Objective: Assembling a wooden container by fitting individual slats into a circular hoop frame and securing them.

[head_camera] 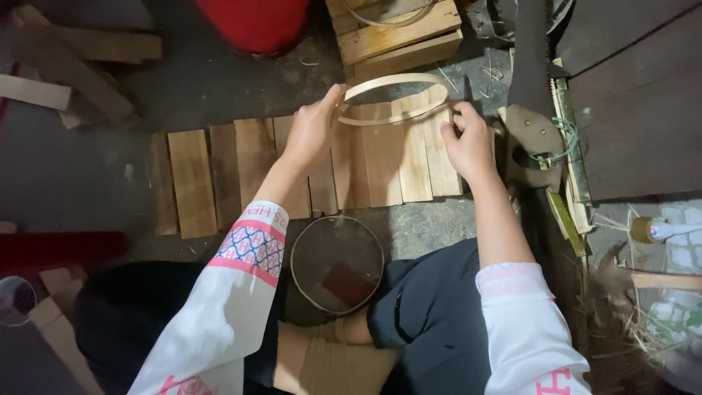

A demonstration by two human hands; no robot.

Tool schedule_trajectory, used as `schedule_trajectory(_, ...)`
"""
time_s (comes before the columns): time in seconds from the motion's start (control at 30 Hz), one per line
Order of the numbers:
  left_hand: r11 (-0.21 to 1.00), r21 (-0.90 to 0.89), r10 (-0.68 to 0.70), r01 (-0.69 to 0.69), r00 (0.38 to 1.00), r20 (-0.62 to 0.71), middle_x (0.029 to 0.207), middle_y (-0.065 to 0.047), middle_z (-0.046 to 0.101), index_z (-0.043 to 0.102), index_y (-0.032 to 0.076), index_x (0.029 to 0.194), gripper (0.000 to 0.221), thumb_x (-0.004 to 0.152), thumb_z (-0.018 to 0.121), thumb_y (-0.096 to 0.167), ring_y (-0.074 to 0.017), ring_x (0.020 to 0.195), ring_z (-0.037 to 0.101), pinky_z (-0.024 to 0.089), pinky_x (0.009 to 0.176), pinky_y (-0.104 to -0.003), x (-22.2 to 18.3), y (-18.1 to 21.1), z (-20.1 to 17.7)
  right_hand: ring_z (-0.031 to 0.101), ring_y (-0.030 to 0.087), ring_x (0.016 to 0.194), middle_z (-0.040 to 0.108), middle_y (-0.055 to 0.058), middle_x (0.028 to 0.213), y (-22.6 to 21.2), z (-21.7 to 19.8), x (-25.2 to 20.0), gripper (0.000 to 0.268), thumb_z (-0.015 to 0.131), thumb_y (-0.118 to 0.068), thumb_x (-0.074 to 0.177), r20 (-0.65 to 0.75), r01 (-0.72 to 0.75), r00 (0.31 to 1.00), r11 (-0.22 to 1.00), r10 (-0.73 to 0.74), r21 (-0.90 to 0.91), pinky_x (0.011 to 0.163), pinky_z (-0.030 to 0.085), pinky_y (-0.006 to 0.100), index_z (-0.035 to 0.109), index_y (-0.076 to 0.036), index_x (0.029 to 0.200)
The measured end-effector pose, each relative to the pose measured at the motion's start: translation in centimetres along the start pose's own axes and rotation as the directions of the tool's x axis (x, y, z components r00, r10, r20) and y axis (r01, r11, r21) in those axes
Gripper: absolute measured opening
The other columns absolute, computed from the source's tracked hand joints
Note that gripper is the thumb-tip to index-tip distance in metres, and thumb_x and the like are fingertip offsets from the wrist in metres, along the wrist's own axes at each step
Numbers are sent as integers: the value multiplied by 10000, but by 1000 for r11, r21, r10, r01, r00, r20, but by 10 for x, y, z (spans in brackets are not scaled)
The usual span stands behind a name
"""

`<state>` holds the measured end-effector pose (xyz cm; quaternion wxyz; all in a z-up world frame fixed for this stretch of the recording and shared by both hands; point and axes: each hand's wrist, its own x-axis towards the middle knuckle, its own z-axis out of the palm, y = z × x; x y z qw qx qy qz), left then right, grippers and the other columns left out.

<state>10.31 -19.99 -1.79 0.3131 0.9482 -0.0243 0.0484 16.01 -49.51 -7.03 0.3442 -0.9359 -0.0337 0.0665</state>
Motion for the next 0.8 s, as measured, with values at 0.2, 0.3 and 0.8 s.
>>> schedule_trajectory(0.2, 980, -145, -128, 135, 990, 59, 985, -206, 728, 480, 172, 1117, 45, 1080, 461, 154, -439, 857, 732, 542, 736, -565, -7, -1, -7, 659, 371, 1156, 710, 204, 1227, -15, -2, -5, 399, 631, -246, 977, -2, 44, 999, 999, -44, -14, 959, 546, 495, 608, -103, 1348)
schedule_trajectory(0.3, 967, -189, -159, 169, 985, 67, 963, -232, 701, 450, 149, 1058, 45, 1095, 434, 169, -428, 813, 706, 506, 713, -538, -9, -12, -3, 662, 377, 1148, 709, 214, 1224, -40, -8, -16, 388, 617, -203, 976, -5, 69, 998, 998, -69, 1, 957, 549, 490, 604, -93, 1348)
schedule_trajectory(0.8, 905, -381, -272, 188, 945, -180, 1025, -138, 495, 647, -40, 1144, 147, 1053, 577, 52, -274, 985, 547, 458, 950, -381, -29, -41, 10, 696, 379, 1079, 742, 176, 1152, -64, 5, -25, 310, 666, -208, 984, -137, 214, 972, 962, -192, 170, 857, 588, 451, 682, -121, 1282)
